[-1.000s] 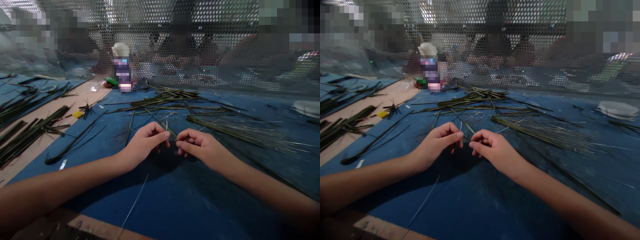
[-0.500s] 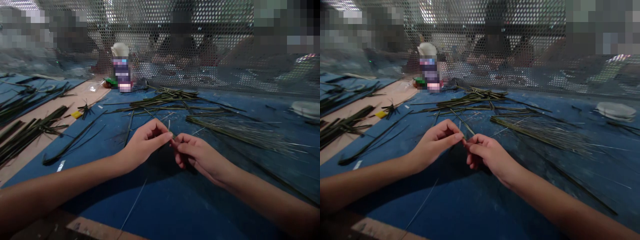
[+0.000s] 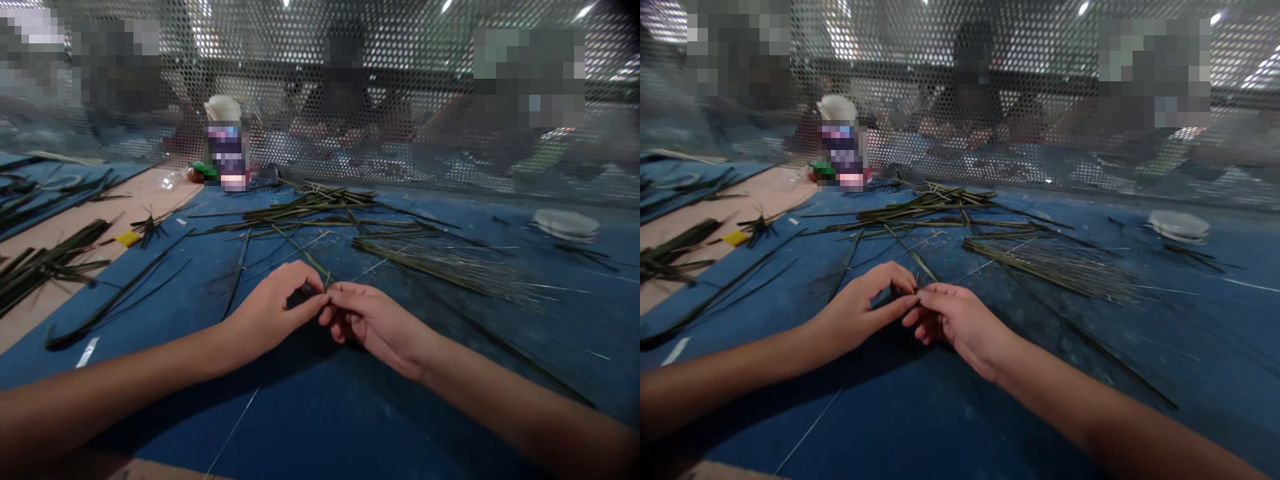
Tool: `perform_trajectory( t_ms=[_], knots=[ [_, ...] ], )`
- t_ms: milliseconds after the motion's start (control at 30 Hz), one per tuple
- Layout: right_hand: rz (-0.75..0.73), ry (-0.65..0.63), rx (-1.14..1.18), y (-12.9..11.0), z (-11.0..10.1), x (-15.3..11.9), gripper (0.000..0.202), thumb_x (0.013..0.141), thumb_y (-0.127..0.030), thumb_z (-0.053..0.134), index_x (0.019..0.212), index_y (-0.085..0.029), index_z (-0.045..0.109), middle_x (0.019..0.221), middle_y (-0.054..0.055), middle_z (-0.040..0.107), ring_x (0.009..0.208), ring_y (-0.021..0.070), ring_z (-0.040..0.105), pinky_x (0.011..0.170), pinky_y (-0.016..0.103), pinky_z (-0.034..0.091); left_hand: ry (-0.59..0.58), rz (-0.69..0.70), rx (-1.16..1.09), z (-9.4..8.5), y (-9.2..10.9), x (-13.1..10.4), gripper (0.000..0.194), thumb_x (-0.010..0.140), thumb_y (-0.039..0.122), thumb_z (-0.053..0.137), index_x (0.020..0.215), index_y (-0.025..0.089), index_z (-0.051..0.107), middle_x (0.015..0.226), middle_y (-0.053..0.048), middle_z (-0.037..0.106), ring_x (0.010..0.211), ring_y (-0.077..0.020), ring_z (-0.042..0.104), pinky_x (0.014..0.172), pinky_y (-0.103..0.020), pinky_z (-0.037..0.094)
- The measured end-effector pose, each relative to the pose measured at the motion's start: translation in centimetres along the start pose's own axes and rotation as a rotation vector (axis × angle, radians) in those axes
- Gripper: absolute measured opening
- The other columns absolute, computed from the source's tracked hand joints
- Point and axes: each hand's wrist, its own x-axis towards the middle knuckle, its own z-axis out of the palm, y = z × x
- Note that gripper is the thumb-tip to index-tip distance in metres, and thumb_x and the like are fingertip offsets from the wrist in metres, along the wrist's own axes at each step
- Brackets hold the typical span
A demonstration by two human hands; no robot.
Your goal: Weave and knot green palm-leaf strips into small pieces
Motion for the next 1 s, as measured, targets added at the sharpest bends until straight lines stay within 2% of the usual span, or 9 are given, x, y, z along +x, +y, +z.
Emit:
perform_trajectory(
  t_ms=[100,200,367,500,600,733,800,900,1000],
  knots=[
    [-0.006,-0.006,0.023,0.0,-0.1,0.0,0.013,0.084,-0.026,0.061,0.077,-0.014,0.062,0.069,0.002,0.069,0.052,0.0076,0.057,0.054,0.021,0.040,-0.041,-0.040,-0.032,0.1,-0.2,0.1,0.021,0.089,0.040,0.053,0.088,0.020,0.059,0.094,-0.003,0.064,0.089,-0.0170,0.057,0.080,-0.029,0.042],
    [-0.017,-0.012,0.022,0.0,-0.3,0.2,0.018,0.084,-0.032,0.063,0.080,-0.015,0.062,0.069,0.002,0.067,0.052,0.0082,0.056,0.053,0.022,0.039,-0.027,-0.043,-0.051,0.2,-0.1,0.0,0.019,0.089,0.038,0.053,0.090,0.020,0.059,0.095,-0.002,0.062,0.088,-0.0159,0.055,0.077,-0.028,0.041],
    [-0.077,0.057,0.015,-0.2,-0.8,0.5,0.014,0.078,-0.027,0.070,0.081,-0.017,0.060,0.061,-0.004,0.059,0.050,0.0071,0.051,0.053,0.023,0.038,-0.034,-0.056,-0.065,0.3,0.1,-0.3,0.021,0.088,0.039,0.053,0.084,0.019,0.059,0.084,-0.001,0.059,0.079,-0.0152,0.053,0.070,-0.027,0.040],
    [-0.150,0.107,-0.018,-0.6,-1.3,0.6,0.015,0.078,-0.027,0.070,0.080,-0.017,0.059,0.067,-0.002,0.064,0.057,0.0087,0.056,0.058,0.023,0.042,-0.042,-0.137,-0.102,0.3,-0.1,-0.4,0.021,0.087,0.040,0.055,0.084,0.019,0.058,0.075,0.002,0.058,0.068,-0.0123,0.049,0.061,-0.025,0.036],
    [-0.168,0.126,-0.072,-0.8,-1.3,0.6,0.015,0.079,-0.030,0.069,0.082,-0.018,0.059,0.070,0.000,0.066,0.061,0.0102,0.059,0.060,0.024,0.044,0.001,-0.153,-0.242,0.3,-0.2,-0.4,0.023,0.086,0.040,0.057,0.085,0.017,0.059,0.076,0.001,0.061,0.067,-0.0112,0.050,0.060,-0.024,0.037],
    [-0.120,0.112,-0.170,-0.7,-0.6,0.5,0.018,0.079,-0.034,0.069,0.082,-0.018,0.059,0.069,-0.001,0.064,0.055,0.0103,0.056,0.052,0.025,0.043,0.063,-0.140,-0.530,0.2,-0.2,-0.3,0.021,0.085,0.036,0.061,0.086,0.015,0.057,0.091,-0.005,0.067,0.080,-0.0131,0.059,0.071,-0.026,0.043],
    [-0.101,0.085,-0.172,-0.5,-0.3,0.3,0.019,0.079,-0.035,0.068,0.082,-0.019,0.059,0.069,-0.001,0.063,0.054,0.0096,0.055,0.048,0.023,0.041,0.104,-0.146,-0.591,0.2,-0.1,-0.3,0.020,0.084,0.034,0.062,0.086,0.015,0.055,0.092,-0.005,0.068,0.084,-0.0136,0.061,0.076,-0.027,0.044],
    [-0.074,0.057,-0.132,-0.2,0.0,0.2,0.020,0.079,-0.035,0.069,0.082,-0.018,0.058,0.067,-0.002,0.062,0.050,0.0070,0.050,0.046,0.021,0.039,0.116,-0.162,-0.555,0.0,0.0,-0.3,0.020,0.086,0.035,0.060,0.088,0.015,0.055,0.091,-0.005,0.067,0.085,-0.0141,0.060,0.079,-0.029,0.044],
    [-0.035,0.032,-0.078,0.0,0.1,0.2,0.019,0.079,-0.032,0.069,0.083,-0.017,0.058,0.066,-0.002,0.061,0.048,0.0058,0.048,0.044,0.020,0.037,0.082,-0.135,-0.385,-0.1,0.2,-0.4,0.020,0.088,0.037,0.057,0.091,0.017,0.058,0.090,-0.003,0.065,0.083,-0.0138,0.058,0.075,-0.028,0.043]
  ],
)
